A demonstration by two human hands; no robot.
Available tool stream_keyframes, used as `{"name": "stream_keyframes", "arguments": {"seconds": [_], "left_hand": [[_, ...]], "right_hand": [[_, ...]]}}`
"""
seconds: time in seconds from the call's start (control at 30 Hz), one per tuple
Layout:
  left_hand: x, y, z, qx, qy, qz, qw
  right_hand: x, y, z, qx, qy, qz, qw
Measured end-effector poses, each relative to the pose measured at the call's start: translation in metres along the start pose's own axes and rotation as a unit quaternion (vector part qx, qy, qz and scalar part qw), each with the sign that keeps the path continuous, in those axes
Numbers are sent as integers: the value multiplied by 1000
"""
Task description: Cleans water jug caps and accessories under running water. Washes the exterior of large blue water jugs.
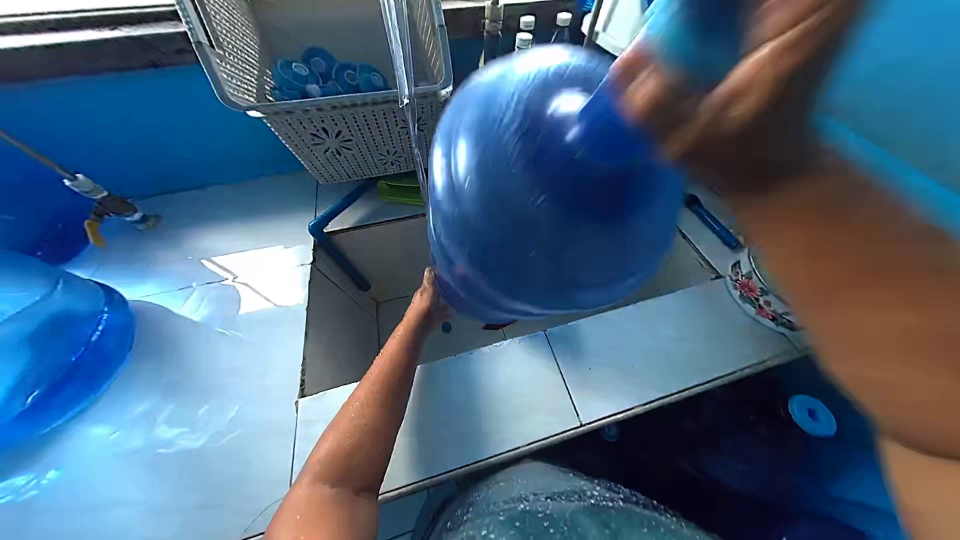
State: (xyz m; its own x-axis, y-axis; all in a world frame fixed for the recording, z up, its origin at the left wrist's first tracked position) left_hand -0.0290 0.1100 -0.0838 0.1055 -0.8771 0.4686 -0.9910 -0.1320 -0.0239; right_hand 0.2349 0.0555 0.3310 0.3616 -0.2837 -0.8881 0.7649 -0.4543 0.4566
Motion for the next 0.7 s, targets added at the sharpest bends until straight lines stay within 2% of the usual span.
{"name": "stream_keyframes", "arguments": {"seconds": [0.07,0.17,0.23,0.27,0.3,0.33,0.37,0.4,0.43,0.47,0.57,0.63,0.7], "left_hand": [[-6,3,-1,-27,12,-28,999],[-3,-8,-58,-141,-142,-53,978],[-1,-38,-87,-217,-202,11,955],[-1,-58,-97,-244,-237,45,939],[-3,-79,-102,-252,-264,79,927],[-7,-98,-105,-235,-289,100,923],[-13,-113,-104,-200,-311,107,923],[-19,-126,-104,-160,-331,106,924],[-25,-135,-105,-127,-347,100,924],[-29,-141,-105,-112,-358,94,922],[-23,-140,-106,-129,-418,52,898],[-10,-132,-101,-143,-442,35,885],[-1,-127,-97,-154,-445,7,882]], "right_hand": [[44,-78,-24,-35,-17,48,998],[129,-185,-72,-81,-110,165,977],[170,-236,-91,-133,-185,320,919],[178,-255,-94,-176,-205,416,868],[173,-269,-95,-223,-201,484,822],[160,-281,-99,-254,-187,519,795],[144,-297,-110,-254,-169,527,793],[132,-317,-128,-234,-164,507,813],[125,-343,-151,-199,-178,477,838],[124,-369,-172,-156,-209,468,844],[139,-428,-205,-55,-287,499,816],[154,-438,-199,-53,-283,503,815],[166,-418,-190,-92,-325,496,800]]}}
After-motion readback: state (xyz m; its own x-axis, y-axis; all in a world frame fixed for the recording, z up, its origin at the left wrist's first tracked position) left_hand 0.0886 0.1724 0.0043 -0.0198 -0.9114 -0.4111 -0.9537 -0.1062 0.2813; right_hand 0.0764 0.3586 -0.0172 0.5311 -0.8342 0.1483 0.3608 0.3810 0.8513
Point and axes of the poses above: each hand's wrist, its own x-axis away from the middle knuckle, its own y-axis out of the back of the hand, z = x × y, the point moved 10 cm from there along -x, towards the middle knuckle, and after that the axes turned 1 degree about x, right-handed, at the moved point
